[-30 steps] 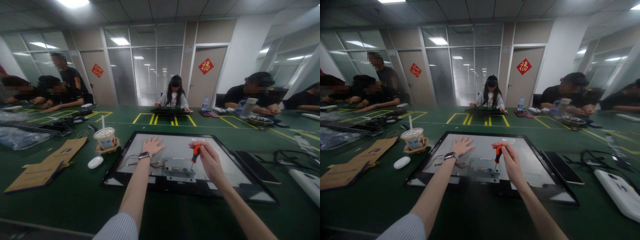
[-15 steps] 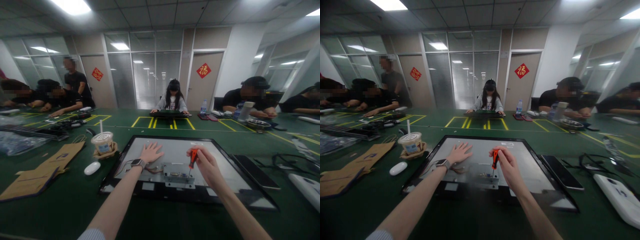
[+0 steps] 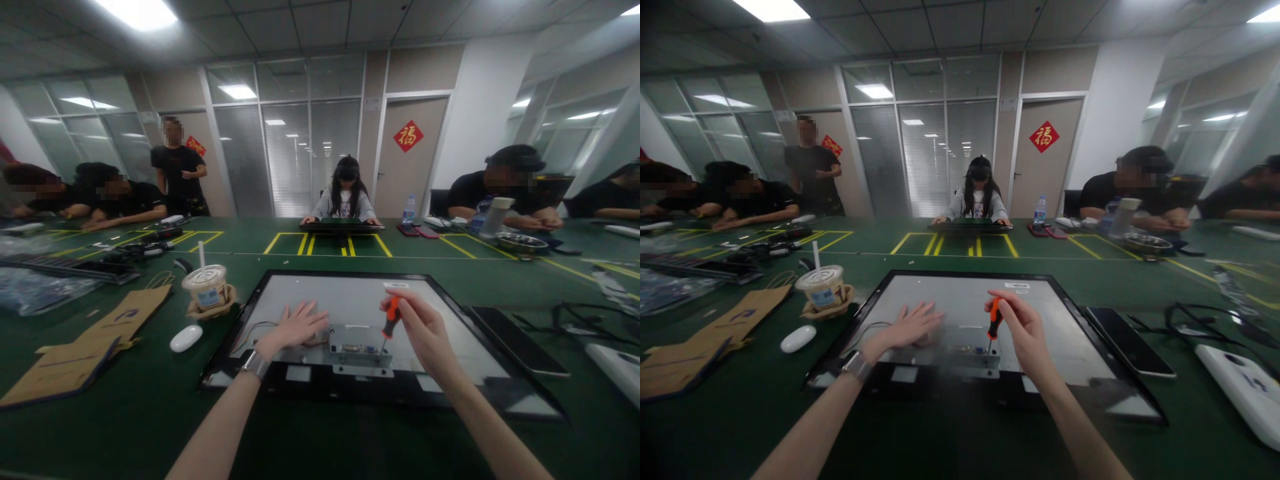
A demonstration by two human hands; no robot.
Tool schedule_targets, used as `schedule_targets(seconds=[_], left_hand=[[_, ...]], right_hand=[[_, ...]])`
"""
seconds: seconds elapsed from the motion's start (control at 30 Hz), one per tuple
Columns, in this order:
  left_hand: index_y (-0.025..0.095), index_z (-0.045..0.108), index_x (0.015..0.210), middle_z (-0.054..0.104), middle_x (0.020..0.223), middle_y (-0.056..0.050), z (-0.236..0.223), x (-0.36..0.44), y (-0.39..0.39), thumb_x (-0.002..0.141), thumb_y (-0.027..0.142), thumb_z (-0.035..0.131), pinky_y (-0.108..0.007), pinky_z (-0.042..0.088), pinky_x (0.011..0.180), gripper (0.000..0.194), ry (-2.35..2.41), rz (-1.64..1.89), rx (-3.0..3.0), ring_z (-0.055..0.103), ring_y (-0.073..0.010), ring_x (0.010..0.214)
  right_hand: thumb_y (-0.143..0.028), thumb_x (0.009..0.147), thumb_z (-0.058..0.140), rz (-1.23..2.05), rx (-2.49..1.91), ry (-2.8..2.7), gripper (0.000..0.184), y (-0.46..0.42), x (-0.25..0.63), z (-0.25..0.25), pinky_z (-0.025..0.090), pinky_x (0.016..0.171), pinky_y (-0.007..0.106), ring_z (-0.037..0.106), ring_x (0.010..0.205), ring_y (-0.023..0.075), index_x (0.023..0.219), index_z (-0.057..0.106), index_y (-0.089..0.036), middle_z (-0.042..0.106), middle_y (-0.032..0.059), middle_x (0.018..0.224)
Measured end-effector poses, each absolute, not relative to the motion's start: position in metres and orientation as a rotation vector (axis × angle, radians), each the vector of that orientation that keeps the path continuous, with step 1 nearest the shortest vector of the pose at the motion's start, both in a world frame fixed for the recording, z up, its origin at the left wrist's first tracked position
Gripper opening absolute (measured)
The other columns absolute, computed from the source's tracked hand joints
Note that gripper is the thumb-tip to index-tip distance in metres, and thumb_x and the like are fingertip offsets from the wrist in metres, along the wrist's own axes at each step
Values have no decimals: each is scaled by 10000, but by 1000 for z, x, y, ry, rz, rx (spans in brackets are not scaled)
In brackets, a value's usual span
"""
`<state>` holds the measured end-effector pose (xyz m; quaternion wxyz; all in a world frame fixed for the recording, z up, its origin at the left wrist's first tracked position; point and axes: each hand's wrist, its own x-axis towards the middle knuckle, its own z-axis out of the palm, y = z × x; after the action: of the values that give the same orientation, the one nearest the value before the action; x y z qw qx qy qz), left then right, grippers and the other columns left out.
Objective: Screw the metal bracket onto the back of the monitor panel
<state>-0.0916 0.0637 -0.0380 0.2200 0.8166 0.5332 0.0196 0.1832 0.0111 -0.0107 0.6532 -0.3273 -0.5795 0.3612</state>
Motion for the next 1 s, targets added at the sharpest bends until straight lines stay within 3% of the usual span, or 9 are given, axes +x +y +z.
schedule_targets(seconds=[0.13, 0.3, 0.37, 0.5, 0.8, 1.0], left_hand=[[397, 354, 1491, 152, 1646, -46, -41, -100, 50, 792, 806, 484, -643, -6, 1166, 820, 1380, 95, 2401, 67, -344, 1516], [401, 403, 1466, 202, 1639, -45, -43, -98, 45, 720, 758, 636, -643, 18, 1174, 859, 1383, 152, 2437, 114, -358, 1510], [389, 440, 1448, 252, 1624, -56, -44, -97, 45, 698, 727, 684, -656, 16, 1170, 858, 1406, 185, 2434, 150, -374, 1501], [372, 458, 1442, 298, 1605, -86, -44, -95, 45, 661, 701, 738, -635, 44, 1181, 893, 1377, 265, 2404, 188, -367, 1494], [307, 477, 1440, 370, 1571, -83, -43, -92, 44, 646, 648, 779, -573, 45, 1213, 916, 1274, 371, 2345, 262, -343, 1474], [315, 522, 1405, 403, 1553, -71, -40, -89, 43, 685, 637, 758, -543, 35, 1222, 824, 1252, 381, 2330, 311, -318, 1457]], right_hand=[[-449, 927, 578, 703, -745, -1356, 266, 11, 185, -8, 505, 825, 382, 639, 884, 227, 898, 724, -229, 702, 64, 888], [-473, 863, 658, 703, -772, -1354, 250, 15, 188, -12, 523, 778, 347, 641, 860, 217, 891, 744, -240, 697, 51, 908], [-487, 869, 647, 781, -788, -1366, 293, 16, 189, -13, 538, 785, 353, 668, 858, 220, 999, 747, -244, 724, 54, 898], [-499, 881, 628, 781, -795, -1361, 330, 15, 190, -10, 552, 824, 368, 694, 876, 221, 1067, 736, -250, 752, 60, 905], [-425, 743, 777, 584, -826, -1340, 229, 13, 186, -4, 532, 651, 308, 629, 736, 199, 805, 742, -208, 657, 38, 792], [-464, 890, 619, 634, -827, -1414, 320, 12, 189, -5, 547, 738, 347, 656, 759, 203, 1063, 736, -222, 694, 41, 804]])
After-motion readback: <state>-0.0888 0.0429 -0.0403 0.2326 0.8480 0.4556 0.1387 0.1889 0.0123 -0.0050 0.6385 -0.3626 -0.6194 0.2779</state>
